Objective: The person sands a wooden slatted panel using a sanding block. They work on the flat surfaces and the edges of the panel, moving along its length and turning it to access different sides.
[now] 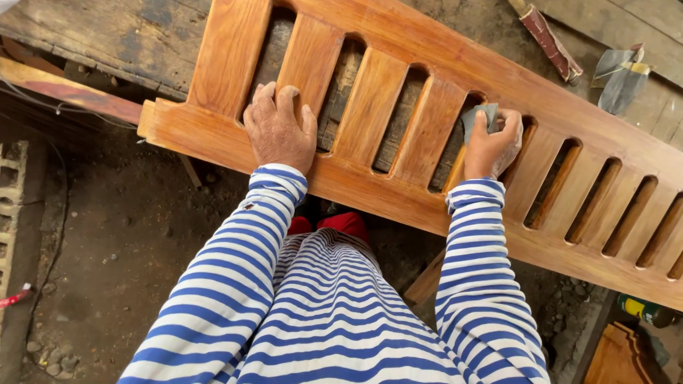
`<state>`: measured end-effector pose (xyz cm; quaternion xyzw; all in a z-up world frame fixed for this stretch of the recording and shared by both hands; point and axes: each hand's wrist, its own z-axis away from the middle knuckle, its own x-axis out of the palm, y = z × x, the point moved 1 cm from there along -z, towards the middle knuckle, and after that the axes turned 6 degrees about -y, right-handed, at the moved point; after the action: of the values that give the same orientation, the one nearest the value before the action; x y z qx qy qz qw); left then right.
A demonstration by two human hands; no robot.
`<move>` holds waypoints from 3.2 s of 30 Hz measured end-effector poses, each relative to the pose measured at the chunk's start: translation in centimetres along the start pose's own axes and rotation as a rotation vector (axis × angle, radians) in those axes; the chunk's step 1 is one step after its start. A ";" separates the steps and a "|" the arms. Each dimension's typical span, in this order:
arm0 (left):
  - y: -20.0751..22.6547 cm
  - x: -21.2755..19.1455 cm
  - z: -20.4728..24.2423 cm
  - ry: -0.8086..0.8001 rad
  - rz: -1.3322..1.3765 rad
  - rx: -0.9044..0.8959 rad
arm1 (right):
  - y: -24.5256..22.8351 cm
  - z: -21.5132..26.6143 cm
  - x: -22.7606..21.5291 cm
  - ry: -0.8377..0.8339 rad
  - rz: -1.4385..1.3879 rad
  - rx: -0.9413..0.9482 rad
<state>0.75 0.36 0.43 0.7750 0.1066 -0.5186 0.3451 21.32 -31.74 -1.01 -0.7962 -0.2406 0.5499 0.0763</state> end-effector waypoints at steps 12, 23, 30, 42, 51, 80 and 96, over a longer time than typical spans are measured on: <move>0.0 0.0 -0.4 0.022 -0.031 -0.001 | -0.8 5.8 -2.3 -0.026 -0.044 -0.023; 0.0 0.0 -0.3 0.029 -0.031 -0.012 | 2.4 -2.5 2.6 -0.008 -0.171 -0.039; 0.1 0.1 -0.4 0.043 -0.011 -0.019 | -1.1 5.6 -2.3 -0.078 -0.017 -0.004; 0.2 -0.4 -0.5 0.011 -0.009 -0.014 | 2.2 -3.0 2.0 0.000 -0.101 -0.117; 0.2 -0.4 -0.5 0.018 -0.017 -0.012 | -0.5 6.8 -4.3 -0.184 -0.218 -0.066; 0.9 -2.0 -0.9 -0.047 0.064 -0.021 | -1.1 6.0 -5.9 -0.358 -0.175 -0.043; 0.5 -1.9 -0.7 -0.033 0.131 -0.015 | -2.2 3.5 -4.9 -0.394 -0.049 -0.021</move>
<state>0.70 0.82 2.50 0.7690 0.0538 -0.5068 0.3858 16.09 -32.56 2.60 -0.6677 -0.2757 0.6907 0.0328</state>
